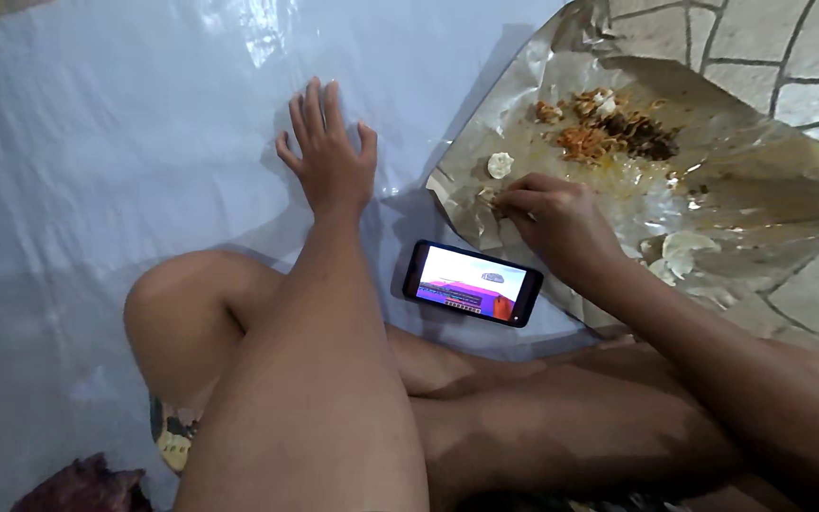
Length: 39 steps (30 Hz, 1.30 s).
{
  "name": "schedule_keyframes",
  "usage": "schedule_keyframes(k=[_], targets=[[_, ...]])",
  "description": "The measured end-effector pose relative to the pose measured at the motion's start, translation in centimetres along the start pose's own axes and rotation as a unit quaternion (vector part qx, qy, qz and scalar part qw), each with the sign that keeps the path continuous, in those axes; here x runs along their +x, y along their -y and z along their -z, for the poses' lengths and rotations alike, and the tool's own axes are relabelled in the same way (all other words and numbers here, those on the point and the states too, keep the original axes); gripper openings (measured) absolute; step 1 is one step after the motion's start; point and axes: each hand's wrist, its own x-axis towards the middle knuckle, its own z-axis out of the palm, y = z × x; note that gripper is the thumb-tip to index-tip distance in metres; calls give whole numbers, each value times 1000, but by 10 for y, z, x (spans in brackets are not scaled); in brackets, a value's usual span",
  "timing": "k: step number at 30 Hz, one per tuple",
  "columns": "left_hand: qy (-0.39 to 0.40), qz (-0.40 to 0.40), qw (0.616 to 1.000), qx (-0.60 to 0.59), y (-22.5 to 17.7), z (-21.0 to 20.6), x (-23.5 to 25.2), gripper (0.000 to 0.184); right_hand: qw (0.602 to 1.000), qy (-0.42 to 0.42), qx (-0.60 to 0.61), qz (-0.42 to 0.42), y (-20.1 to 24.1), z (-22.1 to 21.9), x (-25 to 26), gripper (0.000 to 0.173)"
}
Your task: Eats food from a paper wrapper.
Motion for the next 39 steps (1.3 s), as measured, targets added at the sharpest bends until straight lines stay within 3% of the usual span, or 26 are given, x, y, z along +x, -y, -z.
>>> schedule_keyframes(k=[5, 17, 31, 35, 39], targets=[[-4, 2, 1000, 5, 1, 0, -1, 60, 999, 37, 2, -16, 4, 6, -5, 13], [-7, 2, 1000, 11, 0, -1, -1, 59, 1000, 16, -7, -2, 2, 1, -5, 2], [-5, -2, 1000, 16, 1, -1, -2, 59, 992, 122, -12, -29, 6, 23, 1, 17], [-6, 2, 1000, 20, 0, -2, -1, 59, 987, 123, 80, -67, -4, 40, 4, 13], [-5, 3, 1000, 15, 0, -2, -1, 59, 944, 117, 271, -148, -6, 67, 5, 12]])
